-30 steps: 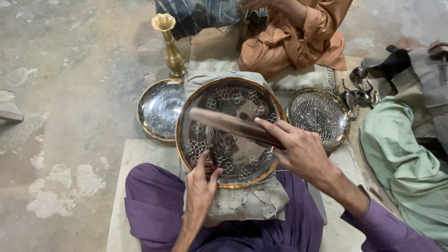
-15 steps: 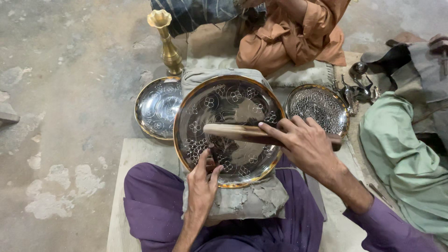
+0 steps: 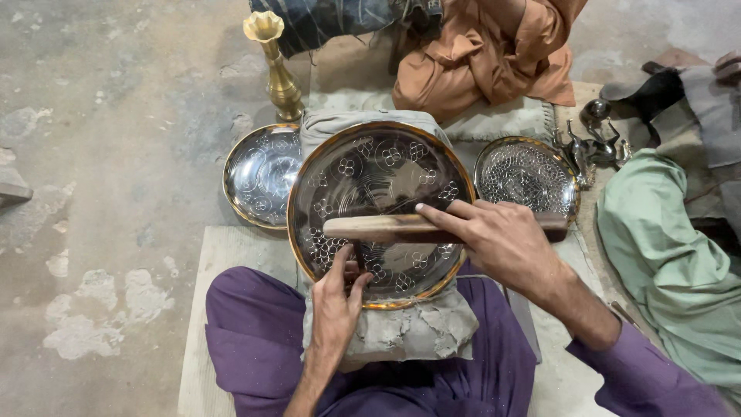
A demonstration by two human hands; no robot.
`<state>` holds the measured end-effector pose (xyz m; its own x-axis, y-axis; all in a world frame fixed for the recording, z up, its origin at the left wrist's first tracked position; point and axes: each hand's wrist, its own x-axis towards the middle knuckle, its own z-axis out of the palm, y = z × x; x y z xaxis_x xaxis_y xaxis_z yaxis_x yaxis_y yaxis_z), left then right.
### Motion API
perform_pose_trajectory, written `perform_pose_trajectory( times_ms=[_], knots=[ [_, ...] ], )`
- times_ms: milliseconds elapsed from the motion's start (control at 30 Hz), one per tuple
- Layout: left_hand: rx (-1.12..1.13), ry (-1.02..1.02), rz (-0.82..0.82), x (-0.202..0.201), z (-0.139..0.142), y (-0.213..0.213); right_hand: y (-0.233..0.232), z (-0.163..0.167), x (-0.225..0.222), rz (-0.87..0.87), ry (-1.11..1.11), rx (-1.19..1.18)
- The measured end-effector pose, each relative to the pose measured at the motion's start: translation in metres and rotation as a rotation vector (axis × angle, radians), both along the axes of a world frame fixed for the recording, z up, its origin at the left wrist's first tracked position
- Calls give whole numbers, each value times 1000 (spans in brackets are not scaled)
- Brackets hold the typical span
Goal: The person sits on the floor with a large brass tray on a cloth pad and decorates its surface, holding a small punch against the metal and striking it with a wooden mallet to deepen engraved floral and geometric patterns, repositioning the punch across the tray as they work.
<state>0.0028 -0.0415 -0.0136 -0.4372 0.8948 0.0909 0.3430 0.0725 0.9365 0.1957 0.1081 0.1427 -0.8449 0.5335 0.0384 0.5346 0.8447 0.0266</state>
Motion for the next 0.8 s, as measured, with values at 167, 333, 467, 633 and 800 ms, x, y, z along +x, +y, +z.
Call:
perform_pose_trajectory(
  times_ms=[167, 333, 467, 633, 800],
  knots=[
    [-1, -6, -50, -5, 0, 3, -4, -13, 10, -228, 116, -235],
    [-66, 80, -146, -11, 5, 8, -12, -28, 25, -179, 218, -150],
    [-1, 98, -234, -17, 15, 9, -24, -39, 37, -304, 120, -235],
    [-64, 186, -382, -23, 24, 19, -51, -54, 52, -401, 336, -335],
    [-16, 204, -550, -31, 27, 27, -85, -83, 70, -676, 449, -380]
  ],
)
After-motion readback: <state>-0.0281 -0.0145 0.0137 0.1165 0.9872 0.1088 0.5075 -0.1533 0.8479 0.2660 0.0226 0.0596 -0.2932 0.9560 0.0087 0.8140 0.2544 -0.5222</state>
